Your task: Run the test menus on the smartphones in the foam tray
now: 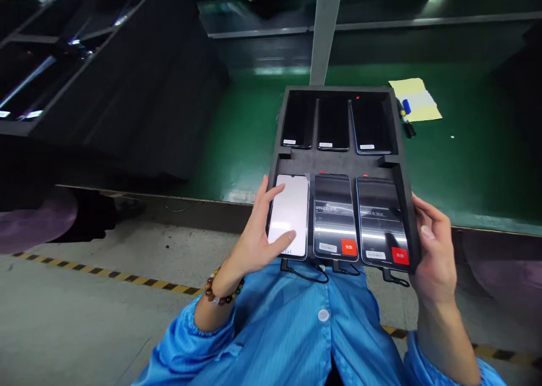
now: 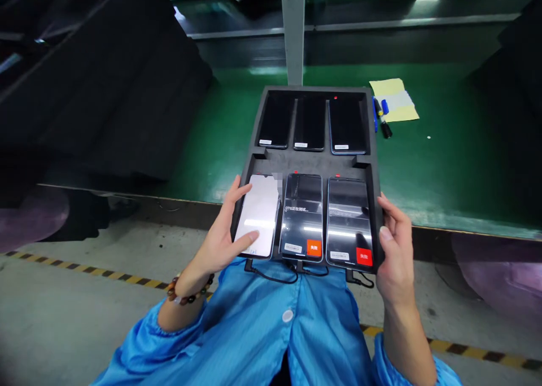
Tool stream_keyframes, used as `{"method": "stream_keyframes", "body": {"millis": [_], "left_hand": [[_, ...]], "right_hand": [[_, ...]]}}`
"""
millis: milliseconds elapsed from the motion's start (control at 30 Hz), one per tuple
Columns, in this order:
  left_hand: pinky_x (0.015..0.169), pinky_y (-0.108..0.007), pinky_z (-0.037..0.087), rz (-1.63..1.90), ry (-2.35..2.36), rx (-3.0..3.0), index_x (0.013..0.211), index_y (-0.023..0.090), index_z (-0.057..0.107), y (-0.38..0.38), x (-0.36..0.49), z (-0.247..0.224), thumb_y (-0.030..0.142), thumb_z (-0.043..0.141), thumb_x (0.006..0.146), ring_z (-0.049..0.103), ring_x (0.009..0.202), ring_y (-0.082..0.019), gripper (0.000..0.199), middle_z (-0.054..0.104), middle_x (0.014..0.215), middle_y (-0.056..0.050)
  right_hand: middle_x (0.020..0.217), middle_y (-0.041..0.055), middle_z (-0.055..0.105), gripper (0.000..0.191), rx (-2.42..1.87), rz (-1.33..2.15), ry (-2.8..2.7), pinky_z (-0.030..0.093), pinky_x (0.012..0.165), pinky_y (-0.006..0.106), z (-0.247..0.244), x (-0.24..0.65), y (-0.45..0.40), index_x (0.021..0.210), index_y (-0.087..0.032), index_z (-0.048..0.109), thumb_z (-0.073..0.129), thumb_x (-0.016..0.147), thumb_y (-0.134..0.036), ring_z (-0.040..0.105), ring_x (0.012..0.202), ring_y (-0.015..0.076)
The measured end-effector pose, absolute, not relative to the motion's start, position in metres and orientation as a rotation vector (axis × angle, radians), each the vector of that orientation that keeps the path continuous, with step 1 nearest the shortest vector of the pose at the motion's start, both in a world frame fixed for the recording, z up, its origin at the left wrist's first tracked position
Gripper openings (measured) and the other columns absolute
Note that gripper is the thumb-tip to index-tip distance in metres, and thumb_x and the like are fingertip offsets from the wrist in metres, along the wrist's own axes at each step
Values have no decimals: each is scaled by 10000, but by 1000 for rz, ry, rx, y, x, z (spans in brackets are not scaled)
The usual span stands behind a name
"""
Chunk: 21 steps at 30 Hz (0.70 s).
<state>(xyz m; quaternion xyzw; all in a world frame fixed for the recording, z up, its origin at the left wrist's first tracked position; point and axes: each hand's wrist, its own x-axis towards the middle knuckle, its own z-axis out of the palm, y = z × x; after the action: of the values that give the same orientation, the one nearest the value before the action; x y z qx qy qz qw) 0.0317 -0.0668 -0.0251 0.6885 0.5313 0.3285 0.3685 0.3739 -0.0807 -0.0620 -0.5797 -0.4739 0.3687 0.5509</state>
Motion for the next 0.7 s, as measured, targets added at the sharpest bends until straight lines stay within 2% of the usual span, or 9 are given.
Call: {"method": "stream_keyframes", "body": {"millis": [200,533,700], "left_hand": [[1345,-690,273,633,1317,1847,1735,362,181,-70,23,-14,442,853,869,4,1711,-448,1099,-132,1849,-95],[1355,-706,222,633,1315,1863,1738,349,177,-69,22,-17,451,824,899,-25,1711,-446,1065,-140,1847,-100],[1328,-715,284,621,1336,1874,1736,348,187,-70,22,-15,476,856,869,15,1705,-475,1102,-134,1846,-115]], "right_hand": [[1642,89,558,518,-1375,858,-1076,214,1354,637,-62,373,-82,1468,-270,631,606,983,-448,442,1588,326],[1646,82,557,463,-1417,818,-1138,240,1345,613,-60,374,-82,1431,-298,658,589,994,-434,431,1598,335],[1634,72,572,451,-1400,817,-1122,236,1341,613,-61,375,-82,1423,-305,673,605,993,-423,439,1593,331]]}}
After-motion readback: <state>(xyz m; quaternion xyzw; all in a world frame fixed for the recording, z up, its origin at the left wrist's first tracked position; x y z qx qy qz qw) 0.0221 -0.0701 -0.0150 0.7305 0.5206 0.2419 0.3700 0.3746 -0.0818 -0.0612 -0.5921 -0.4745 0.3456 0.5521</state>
